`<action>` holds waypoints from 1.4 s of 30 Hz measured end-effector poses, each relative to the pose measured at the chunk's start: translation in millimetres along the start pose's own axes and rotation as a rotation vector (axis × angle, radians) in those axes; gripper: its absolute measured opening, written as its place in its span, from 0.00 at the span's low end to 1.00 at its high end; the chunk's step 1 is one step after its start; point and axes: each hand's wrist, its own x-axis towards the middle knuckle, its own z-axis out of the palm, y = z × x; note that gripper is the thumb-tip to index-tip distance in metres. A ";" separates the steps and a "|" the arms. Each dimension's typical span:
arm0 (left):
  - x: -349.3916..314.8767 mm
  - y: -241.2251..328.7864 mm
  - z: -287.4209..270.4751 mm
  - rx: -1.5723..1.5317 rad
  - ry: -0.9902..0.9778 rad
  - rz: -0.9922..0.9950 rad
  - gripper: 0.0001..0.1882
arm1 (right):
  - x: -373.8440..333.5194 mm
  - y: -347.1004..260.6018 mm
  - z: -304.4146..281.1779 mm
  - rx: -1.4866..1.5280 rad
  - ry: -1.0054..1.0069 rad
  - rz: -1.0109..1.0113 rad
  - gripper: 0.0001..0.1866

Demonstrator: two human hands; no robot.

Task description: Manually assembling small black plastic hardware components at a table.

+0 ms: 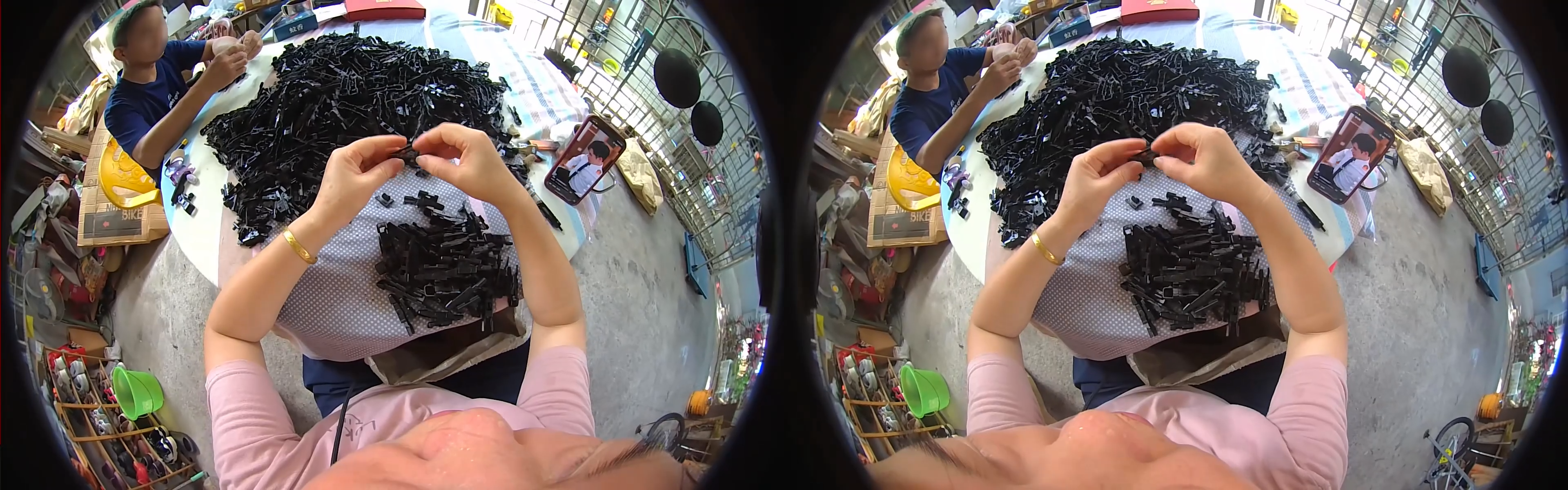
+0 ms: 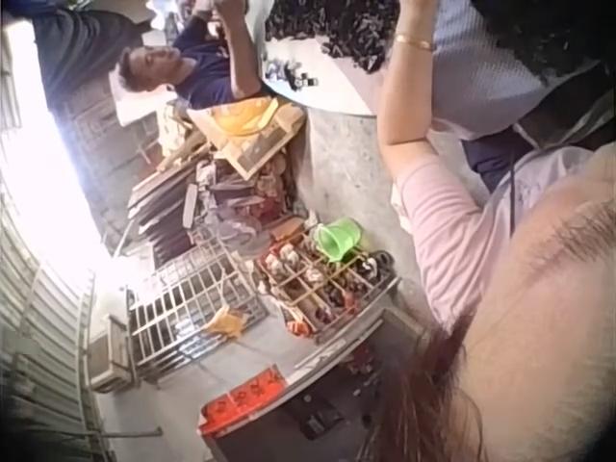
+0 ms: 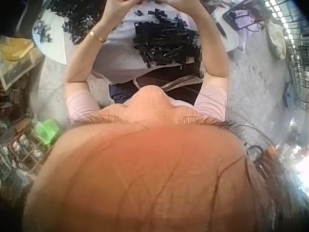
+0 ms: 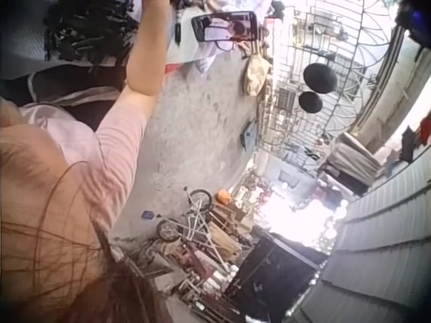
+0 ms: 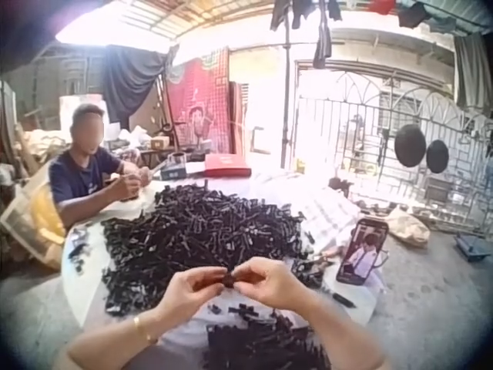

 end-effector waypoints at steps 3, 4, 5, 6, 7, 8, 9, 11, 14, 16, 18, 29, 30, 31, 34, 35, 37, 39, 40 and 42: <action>-3.4 6.7 1.9 0.062 0.057 0.081 0.25 | 1.3 5.5 0.3 0.031 -0.038 -0.064 0.24; -4.8 6.6 1.8 0.063 0.057 0.082 0.25 | 1.8 5.4 0.7 0.063 -0.089 -0.055 0.24; -6.0 6.4 1.4 0.077 0.059 0.111 0.25 | 1.4 2.0 0.7 0.131 -0.143 0.016 0.24; -6.7 6.1 2.3 0.089 0.060 0.138 0.25 | 0.5 2.7 0.9 0.130 -0.142 0.017 0.24; -7.3 6.4 3.5 0.088 0.059 0.139 0.25 | -0.3 4.0 1.6 0.107 -0.098 -0.022 0.22; -7.9 7.2 4.9 0.085 0.048 0.161 0.25 | -1.1 4.4 2.3 0.084 -0.054 -0.060 0.20; -8.5 8.1 5.9 0.083 0.037 0.182 0.25 | -1.6 2.4 2.5 0.084 -0.053 -0.060 0.20; -9.9 11.7 5.1 0.104 0.030 0.176 0.26 | -3.0 -2.9 2.7 0.029 0.010 -0.104 0.16; -7.6 12.9 6.4 0.054 -0.020 0.182 0.26 | -5.7 -3.6 -2.0 0.031 0.059 -0.122 0.13; -8.8 14.1 6.3 -0.023 -0.057 0.164 0.26 | -5.5 -0.9 -4.0 0.080 0.043 -0.118 0.13; -10.8 15.2 7.0 0.075 -0.053 0.116 0.26 | -10.8 -2.7 -11.2 0.202 -0.096 0.048 0.15; -43.1 14.9 21.6 0.734 -0.731 0.274 0.64 | -112.7 2.4 -6.3 -0.254 -0.188 -0.079 0.42; -48.0 14.9 24.0 0.738 -0.718 0.347 0.62 | -116.8 -3.4 -1.5 -0.282 -0.137 -0.109 0.42; -48.5 13.7 27.3 0.741 -0.703 0.429 0.61 | -120.8 -4.7 2.1 -0.295 -0.071 -0.147 0.41; -53.8 13.9 37.7 0.737 -0.709 0.422 0.58 | -139.1 -4.7 10.9 -0.412 0.079 -0.189 0.39; -54.8 14.2 40.8 0.738 -0.708 0.435 0.57 | -143.8 -2.2 13.6 -0.448 0.164 -0.245 0.33; -59.4 13.9 45.7 0.694 -0.718 0.449 0.55 | -155.2 -9.7 18.6 -0.468 0.185 -0.253 0.31; -66.3 17.6 51.2 0.705 -0.725 0.492 0.54 | -166.2 -15.6 24.0 -0.504 0.225 -0.306 0.31; -69.2 18.6 53.4 0.708 -0.736 0.526 0.54 | -173.8 -16.9 26.4 -0.534 0.225 -0.316 0.31; -77.4 22.7 57.9 0.739 -0.743 0.569 0.52 | -187.5 -16.0 34.5 -0.580 0.274 -0.363 0.29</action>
